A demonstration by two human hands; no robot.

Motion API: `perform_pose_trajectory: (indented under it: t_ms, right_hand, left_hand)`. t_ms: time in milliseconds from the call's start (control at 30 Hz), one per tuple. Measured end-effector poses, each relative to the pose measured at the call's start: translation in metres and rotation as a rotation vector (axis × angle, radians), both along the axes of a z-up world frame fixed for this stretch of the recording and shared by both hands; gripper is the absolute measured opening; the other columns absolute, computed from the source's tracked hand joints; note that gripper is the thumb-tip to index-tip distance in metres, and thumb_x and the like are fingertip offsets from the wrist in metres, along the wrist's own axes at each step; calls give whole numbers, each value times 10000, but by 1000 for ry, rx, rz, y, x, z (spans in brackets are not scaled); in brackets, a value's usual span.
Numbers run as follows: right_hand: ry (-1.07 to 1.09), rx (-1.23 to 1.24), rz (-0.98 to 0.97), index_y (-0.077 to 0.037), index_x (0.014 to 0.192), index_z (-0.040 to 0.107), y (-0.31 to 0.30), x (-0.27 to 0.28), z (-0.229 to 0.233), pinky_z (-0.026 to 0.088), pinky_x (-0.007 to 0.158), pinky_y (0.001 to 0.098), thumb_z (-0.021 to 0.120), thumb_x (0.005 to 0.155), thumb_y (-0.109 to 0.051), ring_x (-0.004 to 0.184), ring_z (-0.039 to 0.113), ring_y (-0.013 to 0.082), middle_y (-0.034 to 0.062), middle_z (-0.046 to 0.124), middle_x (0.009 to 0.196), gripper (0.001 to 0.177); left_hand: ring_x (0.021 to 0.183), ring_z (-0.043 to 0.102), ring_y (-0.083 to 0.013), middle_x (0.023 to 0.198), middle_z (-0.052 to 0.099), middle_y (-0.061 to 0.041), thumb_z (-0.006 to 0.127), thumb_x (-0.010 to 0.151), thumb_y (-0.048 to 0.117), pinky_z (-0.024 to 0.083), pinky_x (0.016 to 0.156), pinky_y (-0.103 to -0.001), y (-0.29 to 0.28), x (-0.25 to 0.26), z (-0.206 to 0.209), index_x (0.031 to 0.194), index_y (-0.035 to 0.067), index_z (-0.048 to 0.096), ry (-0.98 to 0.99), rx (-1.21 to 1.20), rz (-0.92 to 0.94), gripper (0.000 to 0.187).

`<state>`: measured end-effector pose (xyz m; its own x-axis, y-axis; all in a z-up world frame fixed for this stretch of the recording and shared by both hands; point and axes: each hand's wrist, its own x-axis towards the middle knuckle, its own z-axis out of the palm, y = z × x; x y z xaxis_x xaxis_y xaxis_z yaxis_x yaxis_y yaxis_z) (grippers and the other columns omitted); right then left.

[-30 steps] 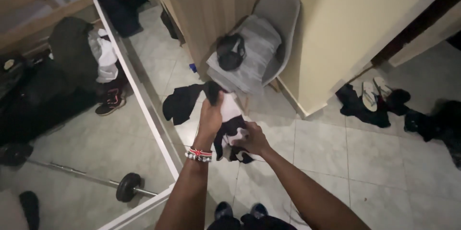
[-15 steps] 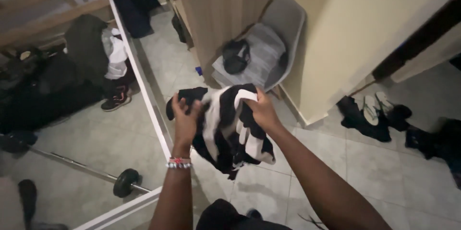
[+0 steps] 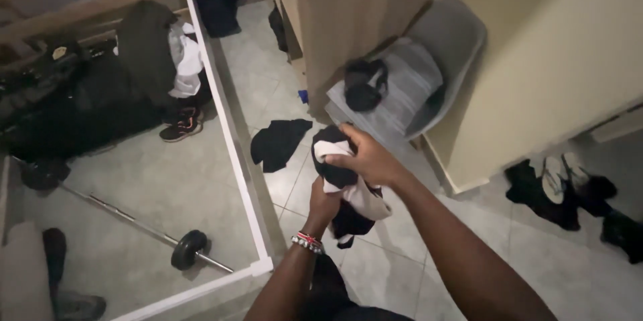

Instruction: Picking up clothes from the floor and folding them.

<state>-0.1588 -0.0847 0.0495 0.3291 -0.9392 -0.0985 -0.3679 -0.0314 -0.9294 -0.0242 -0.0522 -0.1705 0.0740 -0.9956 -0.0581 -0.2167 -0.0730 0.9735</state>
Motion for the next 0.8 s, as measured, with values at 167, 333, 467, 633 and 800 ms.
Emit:
perform_pose_trajectory:
  t_ms: [167,333,467,633,800]
  right_hand:
    - [219,-184,-21,-56,1056,661,-88,30,-25,523,747,454,719,876,-581,785,657,331,201,667,818,559]
    - [-7,159,-51,-209,1562,327,-169,56,-95,389,1080,560,660,868,-693,1308,497,393,207,510,1395,909]
    - [230,385,271,-152,1601,352,-200,56,-170,274,1214,609,376,981,-740,1483,338,461,246,363,1619,855]
    - [-141,312,262,-45,1061,772,-248,105,-162,561,723,351,880,763,-434,804,677,207,82,768,942,501]
    - [-270,327,185,-18,975,782,-310,144,-165,544,710,332,811,845,-222,711,628,182,46,721,818,244]
  left_hand:
    - [1114,672,-281,1136,756,-158,873,763,140,502,1020,-485,-70,46,8,1211,41,693,345,77,-21,492]
    - [999,694,-231,1075,778,-148,824,814,48,528,979,-467,-126,95,35,1145,-1,720,597,73,-3,350]
    - [1000,646,-148,1124,763,-86,791,906,158,510,1012,-406,-175,126,106,1178,11,715,722,53,215,318]
    - [1312,550,-312,1353,645,-220,691,862,526,373,1168,-483,-236,179,161,1358,-38,618,404,300,326,754]
    - [1506,333,-425,1555,431,-311,346,920,817,206,1268,-519,-260,217,177,1462,-108,485,263,473,256,1081]
